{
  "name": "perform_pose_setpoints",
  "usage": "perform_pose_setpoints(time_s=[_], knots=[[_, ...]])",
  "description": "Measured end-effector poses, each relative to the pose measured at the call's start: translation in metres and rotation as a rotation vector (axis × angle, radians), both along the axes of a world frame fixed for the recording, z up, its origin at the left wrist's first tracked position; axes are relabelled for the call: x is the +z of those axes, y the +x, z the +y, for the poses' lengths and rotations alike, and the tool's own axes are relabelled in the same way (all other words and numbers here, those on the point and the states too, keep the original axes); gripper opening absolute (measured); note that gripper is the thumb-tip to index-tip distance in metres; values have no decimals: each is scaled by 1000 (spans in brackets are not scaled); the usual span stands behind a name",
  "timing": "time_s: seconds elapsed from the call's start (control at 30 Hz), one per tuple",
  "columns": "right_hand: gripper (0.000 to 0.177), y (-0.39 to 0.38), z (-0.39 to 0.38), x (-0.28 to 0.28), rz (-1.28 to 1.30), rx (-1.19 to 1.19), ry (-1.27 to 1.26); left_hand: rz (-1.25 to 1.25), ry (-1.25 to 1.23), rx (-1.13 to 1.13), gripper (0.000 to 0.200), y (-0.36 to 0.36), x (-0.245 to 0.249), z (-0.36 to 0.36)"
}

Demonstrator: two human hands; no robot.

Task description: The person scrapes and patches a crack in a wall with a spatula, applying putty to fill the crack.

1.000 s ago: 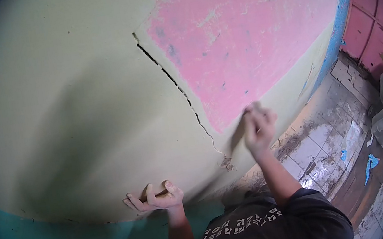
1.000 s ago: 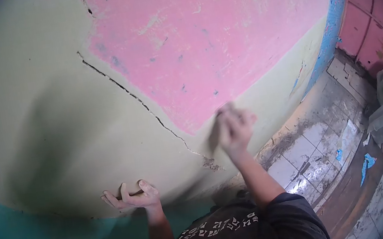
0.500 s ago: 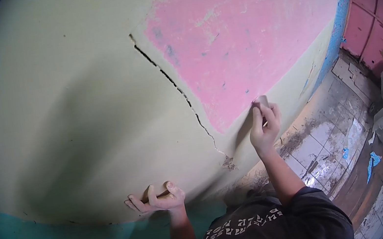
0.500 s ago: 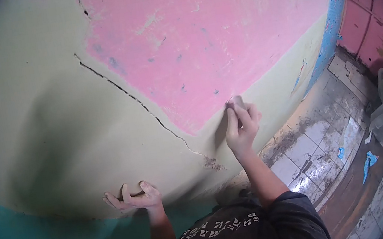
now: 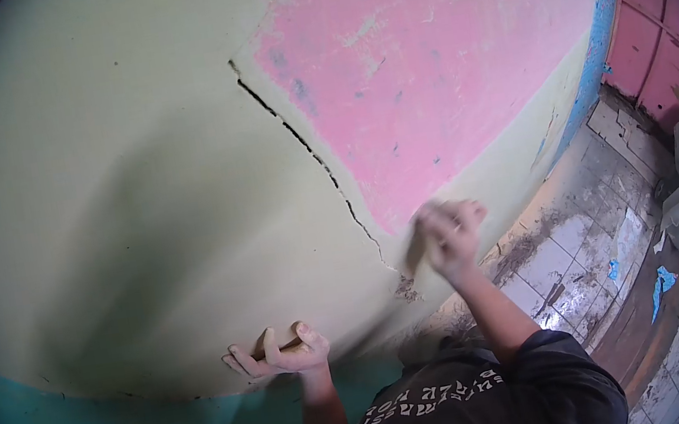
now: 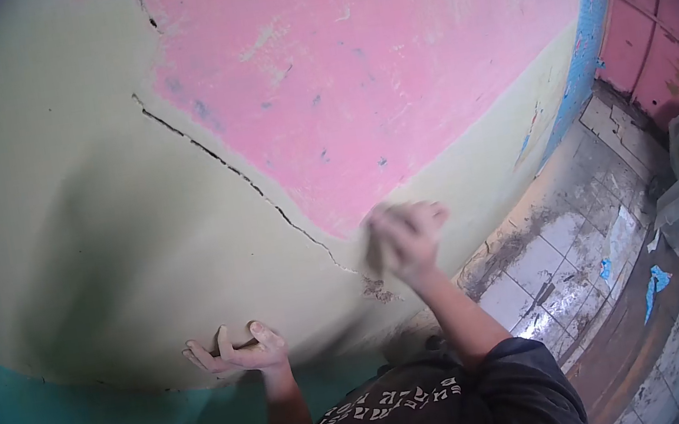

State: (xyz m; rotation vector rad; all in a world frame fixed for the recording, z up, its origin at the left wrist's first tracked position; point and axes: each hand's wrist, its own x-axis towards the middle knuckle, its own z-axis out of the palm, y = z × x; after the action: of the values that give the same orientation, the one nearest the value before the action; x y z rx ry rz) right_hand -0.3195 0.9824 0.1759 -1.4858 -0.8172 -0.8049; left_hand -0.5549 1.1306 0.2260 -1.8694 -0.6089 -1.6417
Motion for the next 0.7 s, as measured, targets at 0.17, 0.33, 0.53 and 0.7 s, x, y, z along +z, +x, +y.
perform_pose_setpoints(time_s=[0.17, 0.33, 0.53, 0.7], knots=[[24, -14, 5, 4, -116, 5, -28, -4, -2, -17, 47, -1, -3, 0], [24, 13, 3, -1, 410, -57, 195, 3, -1, -14, 47, -2, -2, 3], [24, 9, -6, 3, -57, -48, -47, 2, -6, -19, 47, -1, -2, 2], [23, -6, 1, 3, -123, 20, -43, 6, -8, -13, 47, -2, -3, 0]])
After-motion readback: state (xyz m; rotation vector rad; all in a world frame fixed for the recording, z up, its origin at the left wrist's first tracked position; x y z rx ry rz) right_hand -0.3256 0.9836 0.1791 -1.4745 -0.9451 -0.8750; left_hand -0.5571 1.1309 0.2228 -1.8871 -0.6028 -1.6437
